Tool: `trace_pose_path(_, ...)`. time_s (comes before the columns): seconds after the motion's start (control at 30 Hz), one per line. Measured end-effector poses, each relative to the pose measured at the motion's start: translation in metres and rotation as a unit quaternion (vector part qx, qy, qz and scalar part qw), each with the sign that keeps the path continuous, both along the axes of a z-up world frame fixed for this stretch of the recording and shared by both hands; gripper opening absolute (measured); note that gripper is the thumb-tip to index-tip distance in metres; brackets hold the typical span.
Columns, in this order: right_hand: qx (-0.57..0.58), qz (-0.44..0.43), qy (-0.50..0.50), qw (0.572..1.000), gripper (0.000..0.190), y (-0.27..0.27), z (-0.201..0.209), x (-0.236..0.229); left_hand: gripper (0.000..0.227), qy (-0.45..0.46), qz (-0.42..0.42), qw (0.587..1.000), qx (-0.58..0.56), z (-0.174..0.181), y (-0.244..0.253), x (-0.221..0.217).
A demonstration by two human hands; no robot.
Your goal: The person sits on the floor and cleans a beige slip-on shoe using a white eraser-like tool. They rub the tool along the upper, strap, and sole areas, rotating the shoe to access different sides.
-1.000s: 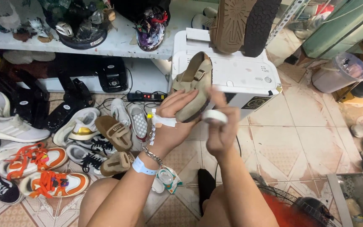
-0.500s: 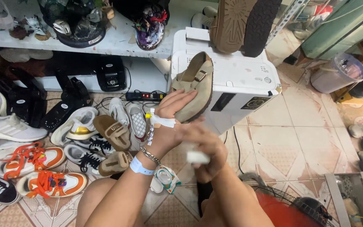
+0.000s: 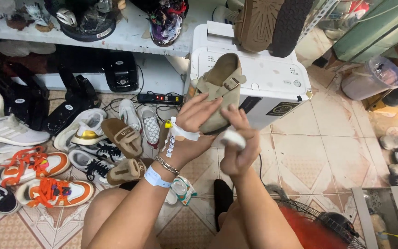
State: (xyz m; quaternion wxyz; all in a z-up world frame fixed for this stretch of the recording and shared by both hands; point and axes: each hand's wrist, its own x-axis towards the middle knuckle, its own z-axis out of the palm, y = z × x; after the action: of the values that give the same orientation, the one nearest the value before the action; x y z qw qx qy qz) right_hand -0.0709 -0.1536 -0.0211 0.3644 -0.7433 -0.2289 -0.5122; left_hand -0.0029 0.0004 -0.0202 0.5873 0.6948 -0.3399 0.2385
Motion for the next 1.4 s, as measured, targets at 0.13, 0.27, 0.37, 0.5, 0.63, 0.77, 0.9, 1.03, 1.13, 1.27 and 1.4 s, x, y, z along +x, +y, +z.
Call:
trace_pose_path(0.13, -0.022, 0.091, 0.028, 0.995, 0.053, 0.011, -0.023, -0.019, 0.069, -0.033, 0.026, 0.999, 0.026, -0.018, -0.007, 0.005)
trace_pose_path(0.27, 0.052, 0.061, 0.036, 0.996, 0.054, -0.006, -0.023, -0.011, 0.07, -0.045, 0.018, 0.999, 0.008, 0.01, -0.005, -0.011)
trace_pose_path(0.37, 0.054, 0.032, 0.024, 0.998, 0.05, -0.006, -0.022, -0.009, 0.062, -0.083, 0.071, 0.994, 0.0, 0.005, -0.009, -0.007)
trace_pose_path(0.5, 0.045, 0.163, 0.033, 0.985, 0.052, 0.008, -0.052, -0.037, 0.051, -0.123, 0.099, 0.987, -0.011, 0.009, 0.0, -0.007)
trace_pose_path(0.63, 0.148, 0.141, -0.031, 0.978, 0.033, -0.013, -0.061, -0.012, 0.031, -0.154, 0.112, 0.981, -0.031, -0.026, -0.003, 0.012)
trace_pose_path(0.77, 0.448, 0.041, 0.099, 0.888, 0.015, -0.03, -0.033, 0.006, 0.019, -0.113, 0.097, 0.988, -0.046, -0.039, 0.006, 0.008)
trace_pose_path(0.9, 0.626, 0.059, 0.261, 0.733, 0.035, -0.033, -0.034, 0.007, 0.028, -0.003, 0.098, 0.993, -0.067, -0.048, 0.003, 0.002)
trace_pose_path(1.03, 0.615, 0.111, 0.354, 0.696, 0.062, -0.023, -0.031, 0.015, 0.06, 0.152, 0.022, 0.988, -0.023, -0.011, 0.027, -0.015)
trace_pose_path(1.13, 0.574, 0.134, 0.413, 0.694, 0.051, -0.012, -0.019, 0.018, 0.084, 0.192, 0.008, 0.981, 0.002, -0.006, 0.031, -0.015)
trace_pose_path(1.27, 0.556, 0.062, 0.386, 0.734, 0.052, -0.011, -0.022, 0.025, 0.092, 0.245, -0.097, 0.962, -0.065, -0.015, 0.033, -0.014)
trace_pose_path(1.4, 0.543, 0.042, 0.38, 0.748, 0.052, -0.02, -0.011, 0.031, 0.07, 0.32, -0.131, 0.926, -0.148, -0.035, 0.021, -0.015)
